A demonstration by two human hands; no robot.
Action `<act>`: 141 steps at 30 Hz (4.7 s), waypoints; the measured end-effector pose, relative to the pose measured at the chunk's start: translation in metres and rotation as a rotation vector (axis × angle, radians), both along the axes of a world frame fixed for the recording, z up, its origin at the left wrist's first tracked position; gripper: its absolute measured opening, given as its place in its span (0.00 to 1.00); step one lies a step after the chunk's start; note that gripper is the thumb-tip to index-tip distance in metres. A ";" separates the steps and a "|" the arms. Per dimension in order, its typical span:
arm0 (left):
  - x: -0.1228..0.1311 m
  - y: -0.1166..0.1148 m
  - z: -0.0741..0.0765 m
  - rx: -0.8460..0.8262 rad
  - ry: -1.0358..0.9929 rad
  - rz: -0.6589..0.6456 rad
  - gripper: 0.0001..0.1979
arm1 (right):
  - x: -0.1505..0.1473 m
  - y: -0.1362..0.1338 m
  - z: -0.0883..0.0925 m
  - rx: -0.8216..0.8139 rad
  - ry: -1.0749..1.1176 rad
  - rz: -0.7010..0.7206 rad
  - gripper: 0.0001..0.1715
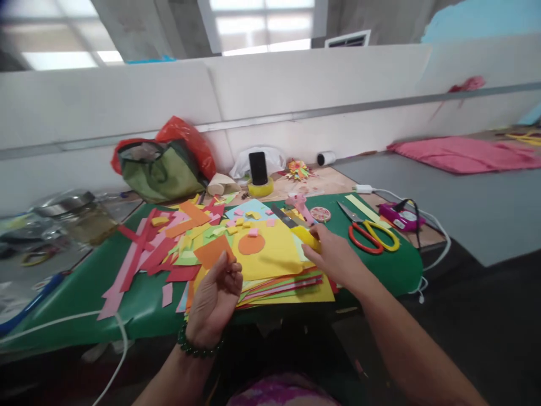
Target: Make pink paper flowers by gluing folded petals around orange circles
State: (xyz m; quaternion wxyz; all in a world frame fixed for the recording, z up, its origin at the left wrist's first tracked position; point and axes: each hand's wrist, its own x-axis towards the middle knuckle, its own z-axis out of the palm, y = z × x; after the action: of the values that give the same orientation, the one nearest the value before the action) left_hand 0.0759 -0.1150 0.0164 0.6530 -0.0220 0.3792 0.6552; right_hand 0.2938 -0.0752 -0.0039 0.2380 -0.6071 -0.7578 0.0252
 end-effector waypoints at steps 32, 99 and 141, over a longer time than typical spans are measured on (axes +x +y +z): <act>0.006 -0.001 -0.001 0.056 -0.072 -0.025 0.11 | -0.022 -0.068 -0.028 0.437 -0.042 0.323 0.24; 0.011 0.007 -0.015 0.199 0.128 0.084 0.12 | -0.050 -0.063 -0.047 0.494 0.083 0.277 0.22; 0.023 0.007 -0.024 0.284 -0.043 -0.081 0.09 | -0.065 -0.062 -0.061 0.396 0.146 0.240 0.22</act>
State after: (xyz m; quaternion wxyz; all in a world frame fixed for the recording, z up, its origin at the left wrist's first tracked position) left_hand 0.0986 -0.1078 -0.0077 0.6835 0.0718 0.2693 0.6747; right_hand 0.2285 -0.1373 -0.0646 0.4017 -0.4509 -0.7954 -0.0518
